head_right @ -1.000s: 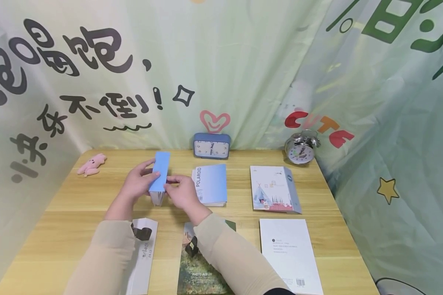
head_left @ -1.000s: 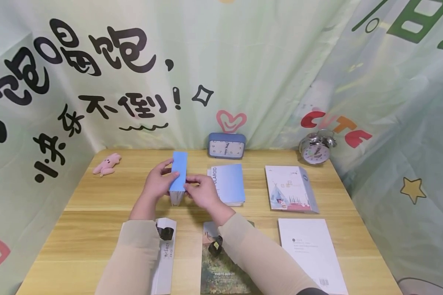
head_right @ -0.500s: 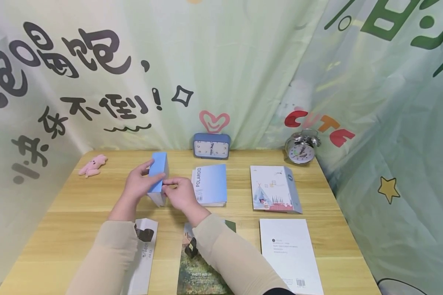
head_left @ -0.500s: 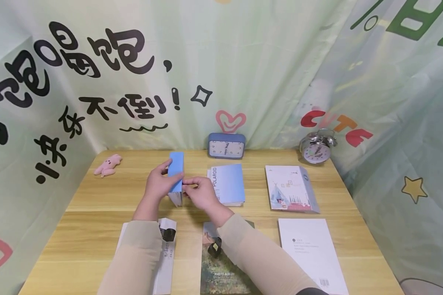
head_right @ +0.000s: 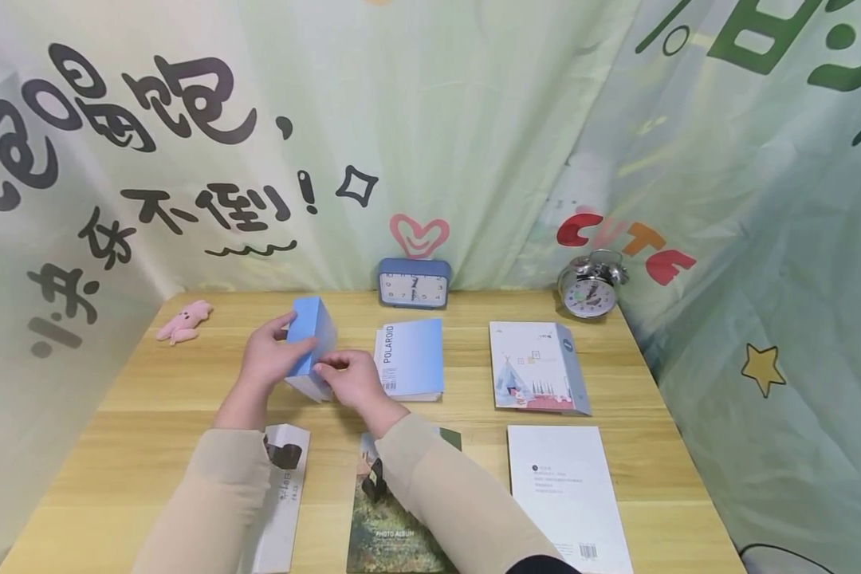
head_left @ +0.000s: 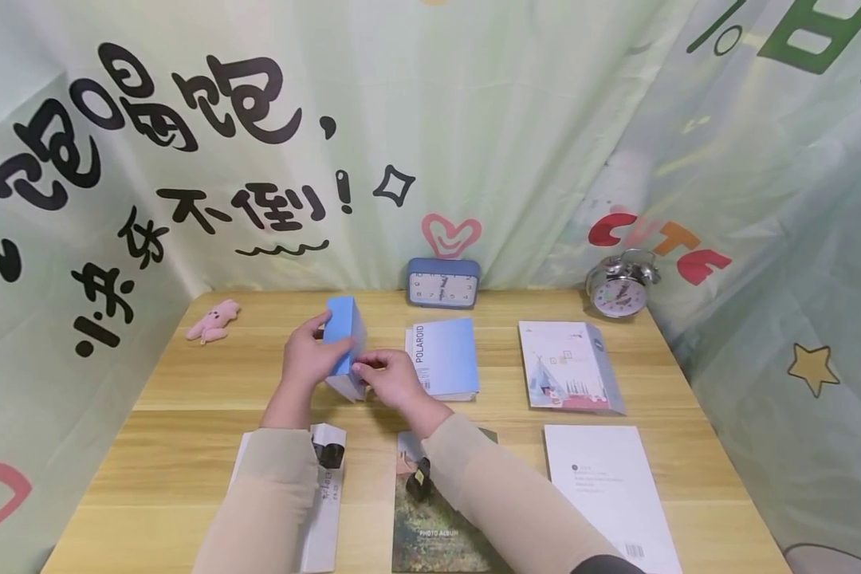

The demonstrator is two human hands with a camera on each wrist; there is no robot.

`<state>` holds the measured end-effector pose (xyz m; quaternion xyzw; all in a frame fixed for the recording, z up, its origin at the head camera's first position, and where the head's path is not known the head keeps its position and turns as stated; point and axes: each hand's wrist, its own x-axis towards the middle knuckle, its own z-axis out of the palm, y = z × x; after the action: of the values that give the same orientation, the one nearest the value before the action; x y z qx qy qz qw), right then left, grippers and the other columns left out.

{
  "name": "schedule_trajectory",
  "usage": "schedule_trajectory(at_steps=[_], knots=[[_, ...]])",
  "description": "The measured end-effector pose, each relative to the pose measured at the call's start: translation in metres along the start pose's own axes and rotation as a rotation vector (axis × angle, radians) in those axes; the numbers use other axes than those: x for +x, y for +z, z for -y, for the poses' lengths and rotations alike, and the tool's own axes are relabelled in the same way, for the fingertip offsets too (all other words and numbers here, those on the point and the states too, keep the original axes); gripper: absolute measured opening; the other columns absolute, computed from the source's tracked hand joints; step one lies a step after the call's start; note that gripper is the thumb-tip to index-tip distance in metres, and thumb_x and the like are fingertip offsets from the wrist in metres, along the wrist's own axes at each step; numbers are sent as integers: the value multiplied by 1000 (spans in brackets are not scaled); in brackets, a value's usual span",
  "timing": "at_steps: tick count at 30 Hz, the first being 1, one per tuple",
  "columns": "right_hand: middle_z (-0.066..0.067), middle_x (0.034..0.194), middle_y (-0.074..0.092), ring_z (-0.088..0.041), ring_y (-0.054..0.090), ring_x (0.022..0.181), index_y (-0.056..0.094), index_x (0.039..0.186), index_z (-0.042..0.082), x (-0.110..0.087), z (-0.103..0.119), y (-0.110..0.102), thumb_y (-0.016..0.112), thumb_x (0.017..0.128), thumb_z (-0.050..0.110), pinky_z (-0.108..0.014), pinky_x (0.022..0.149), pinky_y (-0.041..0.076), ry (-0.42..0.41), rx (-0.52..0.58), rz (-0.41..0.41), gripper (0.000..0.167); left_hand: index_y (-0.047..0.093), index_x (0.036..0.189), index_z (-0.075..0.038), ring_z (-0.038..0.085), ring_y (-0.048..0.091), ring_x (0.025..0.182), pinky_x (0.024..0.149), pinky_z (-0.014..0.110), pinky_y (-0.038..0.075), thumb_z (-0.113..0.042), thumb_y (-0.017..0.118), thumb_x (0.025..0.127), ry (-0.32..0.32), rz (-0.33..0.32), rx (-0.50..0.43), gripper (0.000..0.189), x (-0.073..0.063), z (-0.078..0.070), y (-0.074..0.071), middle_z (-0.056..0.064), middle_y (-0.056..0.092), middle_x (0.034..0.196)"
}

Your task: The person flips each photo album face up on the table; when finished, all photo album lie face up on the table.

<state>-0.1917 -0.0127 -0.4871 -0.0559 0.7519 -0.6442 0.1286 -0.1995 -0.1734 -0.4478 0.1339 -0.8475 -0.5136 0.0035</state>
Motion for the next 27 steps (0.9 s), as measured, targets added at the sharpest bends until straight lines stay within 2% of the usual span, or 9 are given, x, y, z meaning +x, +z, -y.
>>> schedule_trajectory(at_steps=[3, 7, 12, 18, 23, 27], knots=[[-14, 107, 77, -25, 73, 95, 78, 113, -2, 5, -1, -1, 76, 98, 9, -37, 79, 64, -36, -117, 5, 19, 46, 160, -5, 48, 57, 129, 104, 61, 53, -25, 76, 93, -12, -1, -11, 76, 2, 1, -2, 31, 56, 144], [-10, 110, 78, -23, 71, 104, 79, 114, 1, 13, -2, -1, 78, 97, 11, -30, 85, 61, -62, -273, 5, 20, 46, 160, -5, 47, 57, 129, 104, 60, 54, -25, 76, 93, -20, 13, -15, 76, 6, 4, -7, 31, 56, 144], [-8, 111, 77, -22, 71, 106, 78, 118, 3, 19, -3, 3, 78, 97, 14, -32, 94, 58, -21, -403, -7, 24, 45, 160, -5, 48, 55, 133, 106, 60, 52, -25, 76, 94, -51, 36, -44, 76, 8, 8, -16, 32, 53, 148], [-9, 110, 74, -24, 68, 104, 76, 124, 6, 21, -8, 6, 77, 98, 22, -38, 94, 57, 39, -501, -7, 30, 50, 156, -1, 43, 50, 141, 113, 54, 47, -23, 75, 97, -83, 43, -51, 68, 10, 16, -25, 30, 50, 154], [-12, 120, 73, -28, 67, 112, 71, 132, 7, 22, -11, 8, 79, 97, 22, -42, 100, 55, 62, -547, 12, 39, 52, 154, 1, 42, 48, 144, 115, 51, 45, -27, 74, 98, -102, 31, 50, 66, 11, 21, -28, 27, 51, 155], [-12, 133, 70, -30, 64, 125, 66, 139, 8, 23, -14, 11, 81, 95, 24, -43, 109, 51, 57, -632, 31, 49, 50, 154, 4, 47, 51, 138, 112, 55, 47, -25, 74, 97, -148, 28, 198, 69, 11, 25, -30, 32, 51, 152]])
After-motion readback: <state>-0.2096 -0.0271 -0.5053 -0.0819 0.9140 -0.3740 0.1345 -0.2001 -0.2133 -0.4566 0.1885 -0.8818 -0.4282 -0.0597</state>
